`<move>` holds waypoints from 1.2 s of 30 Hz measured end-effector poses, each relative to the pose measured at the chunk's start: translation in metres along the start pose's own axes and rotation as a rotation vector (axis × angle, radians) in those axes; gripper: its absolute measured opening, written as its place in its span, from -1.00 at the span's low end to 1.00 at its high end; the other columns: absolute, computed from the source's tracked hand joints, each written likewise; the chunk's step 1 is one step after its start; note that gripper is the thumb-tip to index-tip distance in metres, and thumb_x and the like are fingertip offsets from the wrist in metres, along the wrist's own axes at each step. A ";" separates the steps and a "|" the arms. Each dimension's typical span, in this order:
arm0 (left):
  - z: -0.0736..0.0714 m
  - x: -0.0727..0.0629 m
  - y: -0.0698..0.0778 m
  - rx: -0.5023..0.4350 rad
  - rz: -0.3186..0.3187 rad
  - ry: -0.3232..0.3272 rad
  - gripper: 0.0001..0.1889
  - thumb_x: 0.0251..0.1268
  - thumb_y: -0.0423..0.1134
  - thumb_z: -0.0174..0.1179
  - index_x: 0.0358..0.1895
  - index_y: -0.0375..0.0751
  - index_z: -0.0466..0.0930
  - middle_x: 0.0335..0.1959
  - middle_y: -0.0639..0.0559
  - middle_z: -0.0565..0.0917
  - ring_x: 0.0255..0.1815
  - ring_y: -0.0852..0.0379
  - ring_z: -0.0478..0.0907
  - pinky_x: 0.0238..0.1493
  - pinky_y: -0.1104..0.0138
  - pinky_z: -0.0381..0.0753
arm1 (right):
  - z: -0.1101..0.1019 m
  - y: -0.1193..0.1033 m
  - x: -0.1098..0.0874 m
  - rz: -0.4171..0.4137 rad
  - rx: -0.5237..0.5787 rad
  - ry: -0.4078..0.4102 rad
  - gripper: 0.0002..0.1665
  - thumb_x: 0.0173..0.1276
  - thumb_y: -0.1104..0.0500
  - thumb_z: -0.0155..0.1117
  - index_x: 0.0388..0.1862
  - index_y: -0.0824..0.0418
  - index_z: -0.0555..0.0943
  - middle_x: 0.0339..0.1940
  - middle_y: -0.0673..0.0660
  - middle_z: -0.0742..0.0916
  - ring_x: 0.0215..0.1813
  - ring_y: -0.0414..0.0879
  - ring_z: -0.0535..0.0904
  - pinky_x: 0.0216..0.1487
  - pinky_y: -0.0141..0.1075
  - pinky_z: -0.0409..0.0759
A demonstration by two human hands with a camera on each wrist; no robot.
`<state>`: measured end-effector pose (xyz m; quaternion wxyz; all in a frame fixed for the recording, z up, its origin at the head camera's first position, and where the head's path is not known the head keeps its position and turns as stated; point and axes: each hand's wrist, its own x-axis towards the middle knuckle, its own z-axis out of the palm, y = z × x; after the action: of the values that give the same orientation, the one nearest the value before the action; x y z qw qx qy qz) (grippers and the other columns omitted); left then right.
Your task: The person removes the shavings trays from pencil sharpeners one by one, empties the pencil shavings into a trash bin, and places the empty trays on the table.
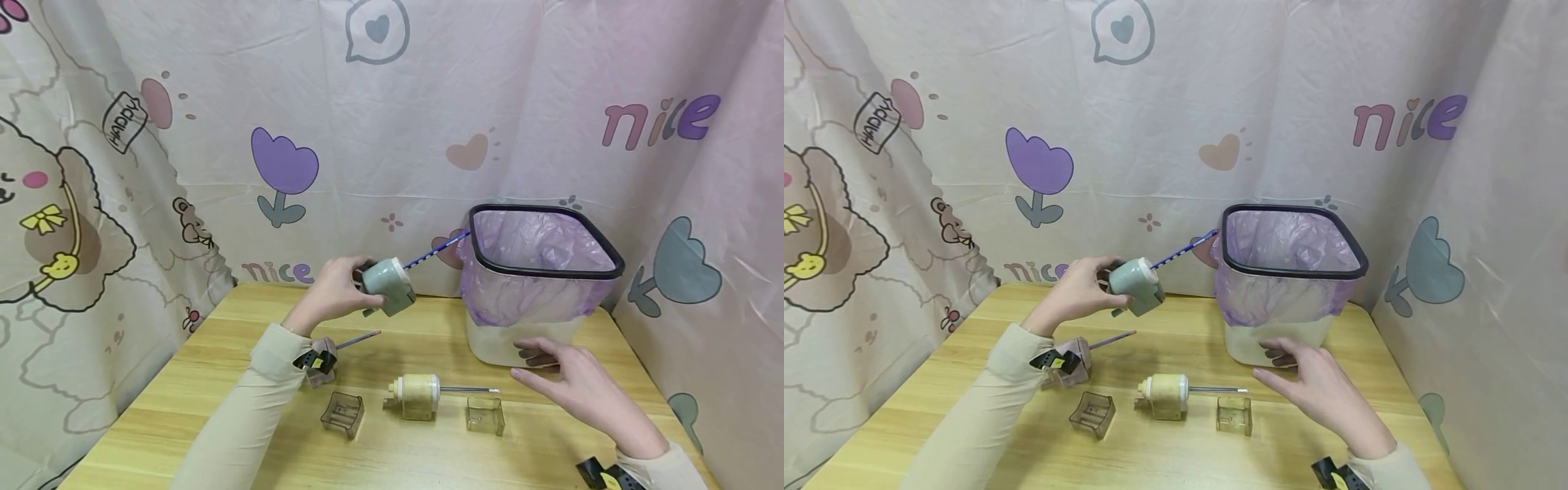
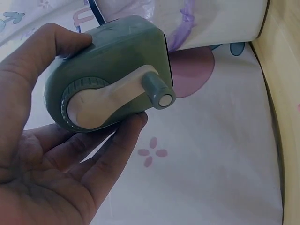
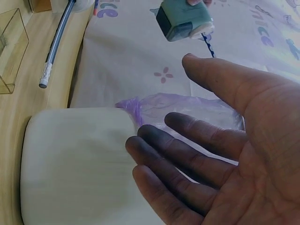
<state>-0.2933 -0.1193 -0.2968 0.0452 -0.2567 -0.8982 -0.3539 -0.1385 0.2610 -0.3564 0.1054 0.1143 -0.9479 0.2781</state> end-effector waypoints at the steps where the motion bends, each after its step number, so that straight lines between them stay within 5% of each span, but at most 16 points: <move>1: 0.000 0.000 0.001 -0.001 0.005 -0.002 -0.33 0.07 -0.11 0.59 0.31 -0.17 0.64 0.05 -0.15 0.80 0.02 -0.11 0.76 -0.08 0.15 0.82 | 0.000 -0.001 0.000 -0.002 0.002 0.002 -0.44 0.43 -0.19 0.50 0.24 0.10 0.73 -0.01 -0.07 0.88 0.01 -0.08 0.83 -0.05 -0.20 0.76; 16: 0.001 -0.006 0.023 -0.030 0.094 -0.047 -0.32 0.03 -0.13 0.61 0.30 -0.13 0.66 0.02 -0.08 0.81 -0.02 -0.01 0.76 -0.07 0.22 0.81 | -0.002 -0.009 0.000 -0.028 0.018 0.041 -0.45 0.46 -0.17 0.48 0.31 0.03 0.70 -0.02 -0.15 0.88 0.02 -0.12 0.83 0.00 -0.23 0.75; 36: 0.013 -0.002 0.045 -0.052 0.249 -0.130 -0.37 -0.02 -0.19 0.61 0.24 -0.13 0.71 -0.06 0.03 0.82 -0.09 0.12 0.78 0.01 0.12 0.83 | 0.010 -0.021 0.003 -0.080 0.044 0.123 -0.44 0.44 -0.14 0.51 0.35 -0.07 0.67 0.20 -0.05 0.84 0.06 -0.02 0.83 0.08 -0.10 0.78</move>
<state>-0.2679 -0.0839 -0.2798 0.0238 -0.3895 -0.8510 -0.3515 -0.1374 0.2381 -0.3535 0.1722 0.1371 -0.9280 0.3007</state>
